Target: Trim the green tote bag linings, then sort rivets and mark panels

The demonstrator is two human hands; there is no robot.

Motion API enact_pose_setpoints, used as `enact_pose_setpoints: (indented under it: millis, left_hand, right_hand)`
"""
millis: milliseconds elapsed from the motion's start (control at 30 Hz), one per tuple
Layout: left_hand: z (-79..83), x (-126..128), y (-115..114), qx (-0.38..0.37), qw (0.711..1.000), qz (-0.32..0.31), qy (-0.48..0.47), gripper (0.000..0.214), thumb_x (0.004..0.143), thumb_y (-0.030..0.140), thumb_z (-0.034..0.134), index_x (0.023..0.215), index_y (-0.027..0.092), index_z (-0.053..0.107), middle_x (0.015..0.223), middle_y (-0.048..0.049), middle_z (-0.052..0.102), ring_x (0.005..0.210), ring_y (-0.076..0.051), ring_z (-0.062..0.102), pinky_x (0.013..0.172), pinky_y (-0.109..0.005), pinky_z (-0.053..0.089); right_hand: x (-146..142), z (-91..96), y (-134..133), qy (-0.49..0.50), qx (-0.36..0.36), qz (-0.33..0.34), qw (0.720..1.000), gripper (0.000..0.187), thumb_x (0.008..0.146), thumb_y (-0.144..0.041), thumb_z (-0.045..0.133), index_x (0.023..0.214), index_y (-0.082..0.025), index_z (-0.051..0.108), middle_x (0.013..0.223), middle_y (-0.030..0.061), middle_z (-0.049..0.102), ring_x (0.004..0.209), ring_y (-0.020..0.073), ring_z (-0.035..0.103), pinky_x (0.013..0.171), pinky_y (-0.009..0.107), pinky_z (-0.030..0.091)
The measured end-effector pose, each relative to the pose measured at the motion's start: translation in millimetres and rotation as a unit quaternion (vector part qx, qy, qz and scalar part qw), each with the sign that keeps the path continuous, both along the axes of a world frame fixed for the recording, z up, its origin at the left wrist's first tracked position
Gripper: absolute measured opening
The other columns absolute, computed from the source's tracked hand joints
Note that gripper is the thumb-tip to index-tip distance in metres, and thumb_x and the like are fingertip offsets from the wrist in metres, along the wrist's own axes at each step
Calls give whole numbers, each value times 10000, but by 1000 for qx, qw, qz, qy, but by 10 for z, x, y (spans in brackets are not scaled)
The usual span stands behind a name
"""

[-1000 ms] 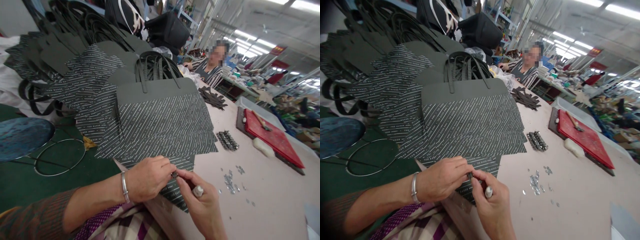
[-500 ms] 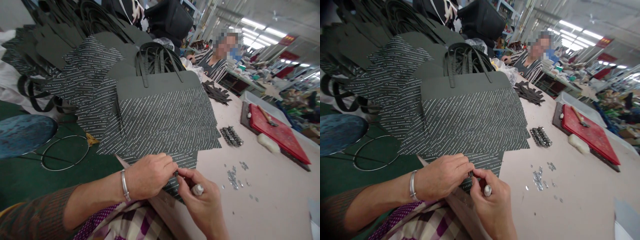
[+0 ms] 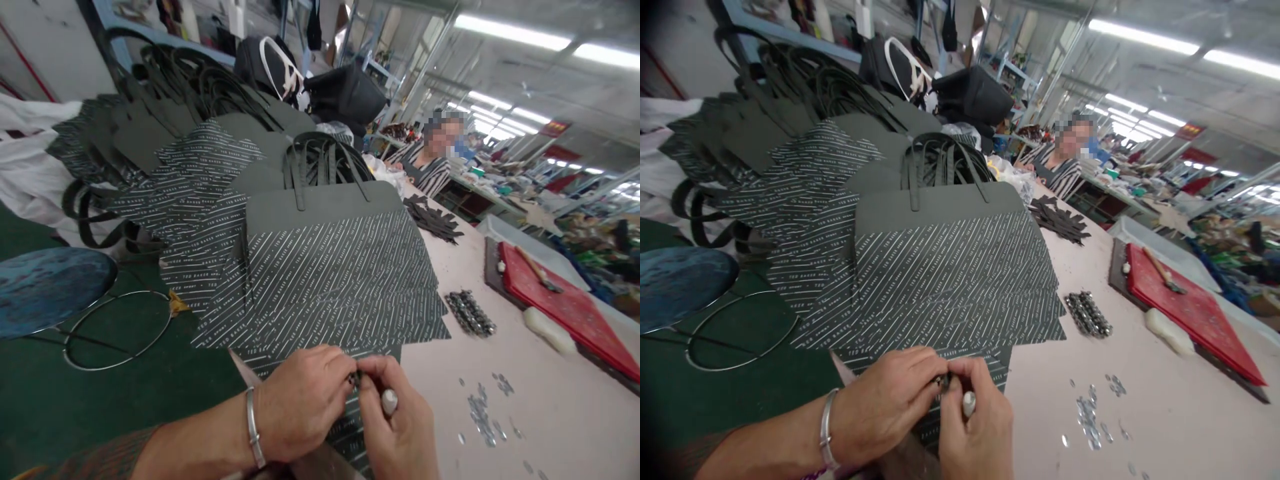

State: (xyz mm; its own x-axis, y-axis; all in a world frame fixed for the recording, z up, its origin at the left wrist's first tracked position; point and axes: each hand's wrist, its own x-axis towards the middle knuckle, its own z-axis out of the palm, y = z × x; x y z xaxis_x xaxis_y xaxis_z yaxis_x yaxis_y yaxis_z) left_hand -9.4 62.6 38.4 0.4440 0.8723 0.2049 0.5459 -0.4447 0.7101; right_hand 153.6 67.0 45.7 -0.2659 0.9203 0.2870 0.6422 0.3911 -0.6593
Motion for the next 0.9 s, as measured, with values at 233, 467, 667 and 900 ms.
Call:
enact_pose_setpoints:
  millis: [233, 467, 667, 900]
  left_hand:
    - [-87, -404, 146, -404, 764, 105, -492, 186, 862, 250, 554, 1034, 181, 571, 792, -12, 624, 716, -151, 622, 691, -321, 524]
    - [-17, -1118, 220, -319, 753, 276, -504, 184, 750, 253, 734, 765, 156, 578, 643, 37, 545, 563, -76, 518, 537, -190, 451]
    - [-32, -1510, 378, -161, 834, 454, -268, 468, 696, 457, 774, 1048, 189, 622, 863, 7, 655, 439, -38, 403, 397, -186, 309]
    - [-175, -1534, 476, -158, 887, 408, -150, 428, 750, 536, 630, 1005, 193, 641, 864, -19, 726, 455, -95, 477, 408, -233, 342]
  right_hand:
    - [23, 16, 639, -85, -68, -55, 993, 188, 845, -310, 529, 847, -220, 694, 689, -7, 708, 600, 171, 666, 551, 249, 500]
    - [113, -244, 1197, -313, -27, -61, 947, 285, 922, -198, 450, 1092, -163, 677, 1006, 130, 743, 867, 263, 718, 752, 352, 505]
    - [53, -333, 1186, -355, -40, -27, 933, 287, 922, -117, 431, 1062, -189, 672, 990, 96, 722, 825, 210, 701, 710, 299, 467]
    - [142, -415, 1056, -336, -71, 46, 938, 232, 916, -116, 466, 966, -211, 671, 1058, 48, 701, 892, 172, 688, 787, 259, 456]
